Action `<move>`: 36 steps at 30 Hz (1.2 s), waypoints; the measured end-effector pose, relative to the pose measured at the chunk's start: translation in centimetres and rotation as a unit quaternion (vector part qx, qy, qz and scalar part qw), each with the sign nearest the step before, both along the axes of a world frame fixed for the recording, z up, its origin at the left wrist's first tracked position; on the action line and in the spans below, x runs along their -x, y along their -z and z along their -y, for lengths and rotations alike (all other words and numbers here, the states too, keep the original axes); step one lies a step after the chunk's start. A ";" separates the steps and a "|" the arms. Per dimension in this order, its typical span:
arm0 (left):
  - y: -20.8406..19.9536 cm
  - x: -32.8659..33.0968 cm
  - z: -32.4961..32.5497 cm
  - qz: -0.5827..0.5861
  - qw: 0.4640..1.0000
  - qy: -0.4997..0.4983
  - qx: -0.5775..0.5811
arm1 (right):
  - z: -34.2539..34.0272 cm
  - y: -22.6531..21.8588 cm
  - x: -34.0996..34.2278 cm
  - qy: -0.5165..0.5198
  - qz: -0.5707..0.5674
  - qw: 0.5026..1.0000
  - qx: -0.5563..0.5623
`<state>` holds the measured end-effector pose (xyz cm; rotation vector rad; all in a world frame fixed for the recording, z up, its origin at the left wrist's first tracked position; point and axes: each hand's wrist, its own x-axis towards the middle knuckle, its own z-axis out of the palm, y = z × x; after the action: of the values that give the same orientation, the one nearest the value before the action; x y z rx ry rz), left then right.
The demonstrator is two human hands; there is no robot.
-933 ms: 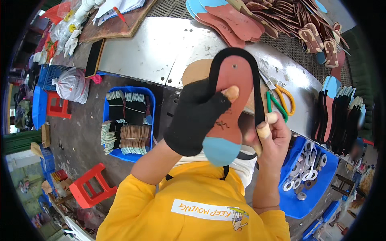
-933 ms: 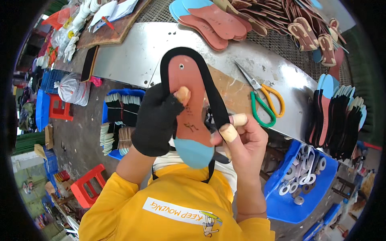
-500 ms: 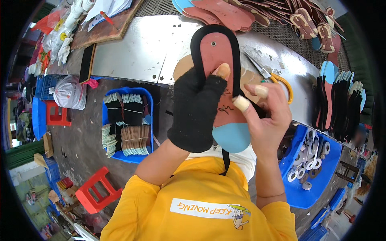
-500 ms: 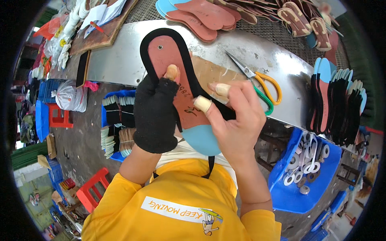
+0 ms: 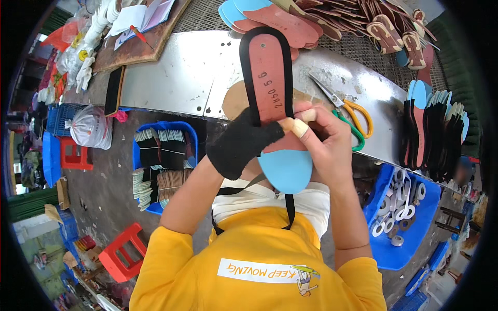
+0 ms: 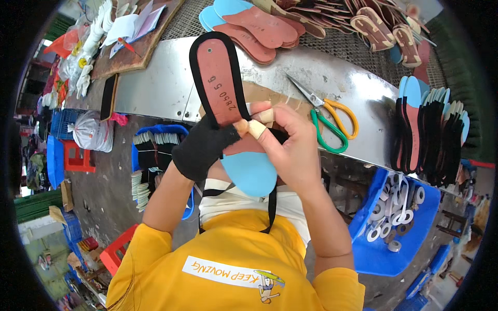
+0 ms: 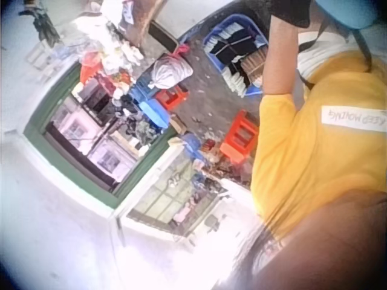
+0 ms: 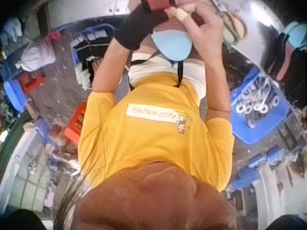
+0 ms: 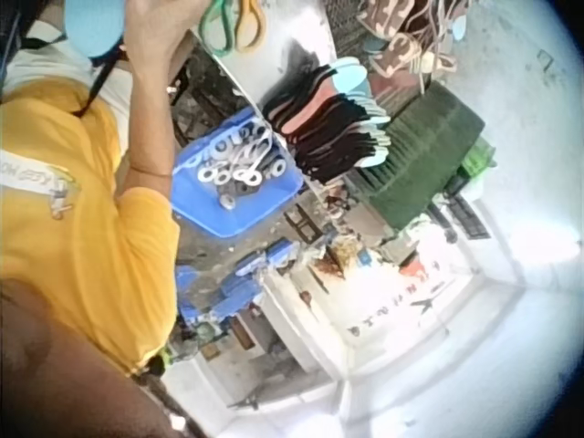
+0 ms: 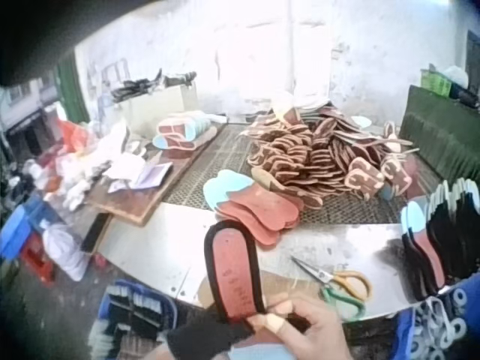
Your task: Applying adhesive tape and trimming insoles for shoe manufacturing.
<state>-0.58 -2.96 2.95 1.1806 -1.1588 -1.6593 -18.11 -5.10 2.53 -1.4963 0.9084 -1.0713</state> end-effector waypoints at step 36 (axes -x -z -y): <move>2.6 1.1 -3.1 -0.572 0.816 0.014 -0.082 | 4.3 2.2 11.2 0.080 -0.540 0.799 0.254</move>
<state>-1.67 0.19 0.32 0.0745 -0.2453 -2.0065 -29.29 -9.41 0.31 -2.6130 1.6146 -0.4907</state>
